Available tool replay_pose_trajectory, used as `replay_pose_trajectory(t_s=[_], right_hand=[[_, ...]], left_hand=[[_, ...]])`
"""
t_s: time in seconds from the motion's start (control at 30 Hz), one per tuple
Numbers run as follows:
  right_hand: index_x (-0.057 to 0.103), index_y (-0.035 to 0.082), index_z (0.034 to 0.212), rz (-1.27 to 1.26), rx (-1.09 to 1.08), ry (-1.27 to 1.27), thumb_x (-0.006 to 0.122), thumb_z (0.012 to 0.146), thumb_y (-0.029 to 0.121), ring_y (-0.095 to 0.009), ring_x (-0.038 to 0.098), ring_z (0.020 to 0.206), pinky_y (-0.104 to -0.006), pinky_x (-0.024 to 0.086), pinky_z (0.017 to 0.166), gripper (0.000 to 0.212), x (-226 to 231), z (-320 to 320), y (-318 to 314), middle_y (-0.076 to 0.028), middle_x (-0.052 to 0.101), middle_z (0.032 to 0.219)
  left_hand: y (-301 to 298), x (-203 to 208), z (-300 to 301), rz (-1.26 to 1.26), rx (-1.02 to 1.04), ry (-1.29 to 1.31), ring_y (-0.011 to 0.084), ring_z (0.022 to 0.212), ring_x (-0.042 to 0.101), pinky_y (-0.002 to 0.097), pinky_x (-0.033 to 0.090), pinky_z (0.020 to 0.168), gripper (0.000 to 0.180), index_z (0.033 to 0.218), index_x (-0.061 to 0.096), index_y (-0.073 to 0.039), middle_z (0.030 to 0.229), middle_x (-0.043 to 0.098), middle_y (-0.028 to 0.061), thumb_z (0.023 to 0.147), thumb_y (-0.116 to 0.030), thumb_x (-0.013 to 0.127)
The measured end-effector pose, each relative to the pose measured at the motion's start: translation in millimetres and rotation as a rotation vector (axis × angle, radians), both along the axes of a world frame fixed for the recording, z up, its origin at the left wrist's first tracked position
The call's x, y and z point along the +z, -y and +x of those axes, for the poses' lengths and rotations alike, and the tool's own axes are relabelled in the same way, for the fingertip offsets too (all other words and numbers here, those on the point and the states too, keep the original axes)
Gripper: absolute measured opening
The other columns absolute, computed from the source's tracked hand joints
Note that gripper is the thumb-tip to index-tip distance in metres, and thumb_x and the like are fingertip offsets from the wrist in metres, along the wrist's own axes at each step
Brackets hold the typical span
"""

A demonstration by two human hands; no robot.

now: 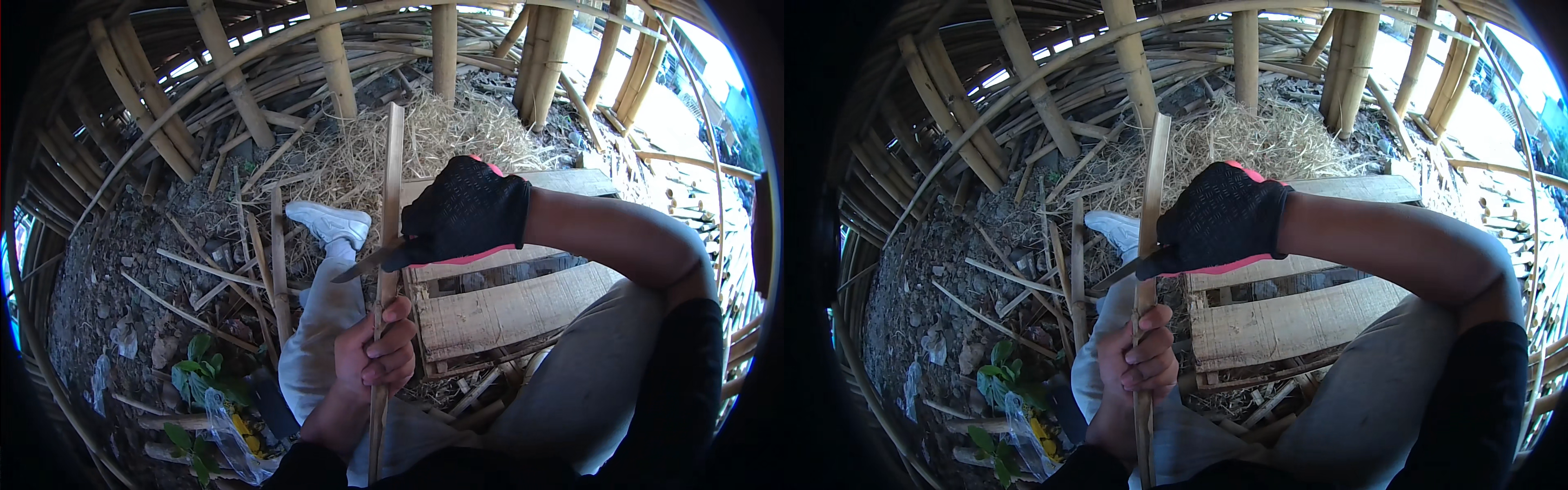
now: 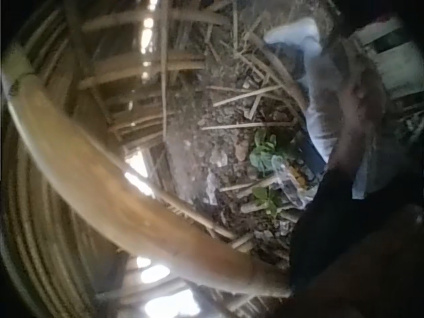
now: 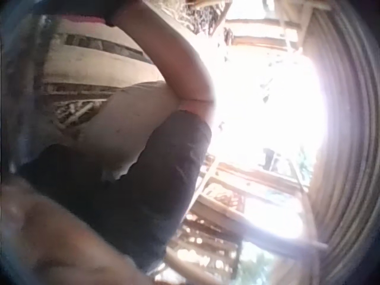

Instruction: The person sits on the ground and uses a knife to shave a long bamboo stick held between the legs. The person repeatedly scrapes the surface of the bamboo to remove thin strips, rotating the stick as needed.

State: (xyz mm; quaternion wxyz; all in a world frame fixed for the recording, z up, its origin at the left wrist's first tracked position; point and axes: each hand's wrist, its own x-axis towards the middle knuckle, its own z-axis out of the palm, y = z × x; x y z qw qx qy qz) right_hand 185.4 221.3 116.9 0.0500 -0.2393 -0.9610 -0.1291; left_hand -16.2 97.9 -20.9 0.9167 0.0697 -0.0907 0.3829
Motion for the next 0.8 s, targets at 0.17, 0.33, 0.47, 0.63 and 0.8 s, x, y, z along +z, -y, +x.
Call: replay_pose_trajectory(t_s=[0.17, 0.33, 0.47, 0.63, 0.8], right_hand=[[0.061, 0.030, 0.137, 0.160, -0.157, 0.265, 0.047, 0.105, 0.036, -0.023, 0.073, 0.081, -0.0402, 0.058, 0.064, 0.036, 27.6, 44.9, -62.8, 0.000, 0.072, 0.098], [0.076, 0.019, 0.081, -0.026, -0.058, 0.129, 0.053, 0.098, 0.059, -0.026, 0.068, 0.060, -0.0400, 0.054, 0.056, 0.049, 10.2, 2.0, -4.1, -0.005, 0.068, 0.069], [0.073, 0.018, 0.079, -0.125, -0.012, -0.010, 0.056, 0.096, 0.060, -0.028, 0.067, 0.059, -0.0410, 0.053, 0.058, 0.048, 9.0, 23.5, -32.1, -0.007, 0.066, 0.063], [0.072, 0.015, 0.079, -0.066, -0.066, 0.022, 0.057, 0.095, 0.062, -0.030, 0.068, 0.062, -0.0419, 0.054, 0.060, 0.052, -3.5, 3.5, 5.0, -0.007, 0.068, 0.065], [0.074, 0.014, 0.079, -0.006, -0.271, 0.023, 0.054, 0.095, 0.066, -0.029, 0.069, 0.062, -0.0418, 0.054, 0.059, 0.058, 19.7, 17.2, -27.7, -0.007, 0.067, 0.065]], left_hand=[[-1.8, 2.2, 2.2, -0.051, -0.014, -0.001, 0.0033, 0.036, 0.041, 0.0179, 0.029, 0.031, 0.019, 0.105, 0.046, -0.012, 0.064, 0.044, -0.0044, 0.110, -0.029, 0.040], [0.6, 1.6, -1.4, 0.010, 0.013, -0.014, 0.0036, 0.037, 0.041, 0.0179, 0.029, 0.031, 0.021, 0.106, 0.045, -0.011, 0.064, 0.044, -0.0040, 0.111, -0.031, 0.039], [-1.7, 1.4, -1.8, -0.057, 0.044, -0.082, 0.0040, 0.037, 0.040, 0.0187, 0.029, 0.031, 0.025, 0.107, 0.044, -0.011, 0.066, 0.043, -0.0043, 0.112, -0.035, 0.037], [3.6, 17.5, -9.6, -0.009, 0.173, -0.213, 0.0038, 0.037, 0.037, 0.0183, 0.028, 0.030, 0.028, 0.109, 0.043, -0.010, 0.065, 0.041, -0.0042, 0.112, -0.037, 0.033], [3.1, 16.5, -5.7, 0.031, 0.166, -0.339, 0.0032, 0.037, 0.034, 0.0194, 0.026, 0.031, 0.034, 0.110, 0.043, -0.012, 0.065, 0.037, -0.0057, 0.112, -0.044, 0.033]])
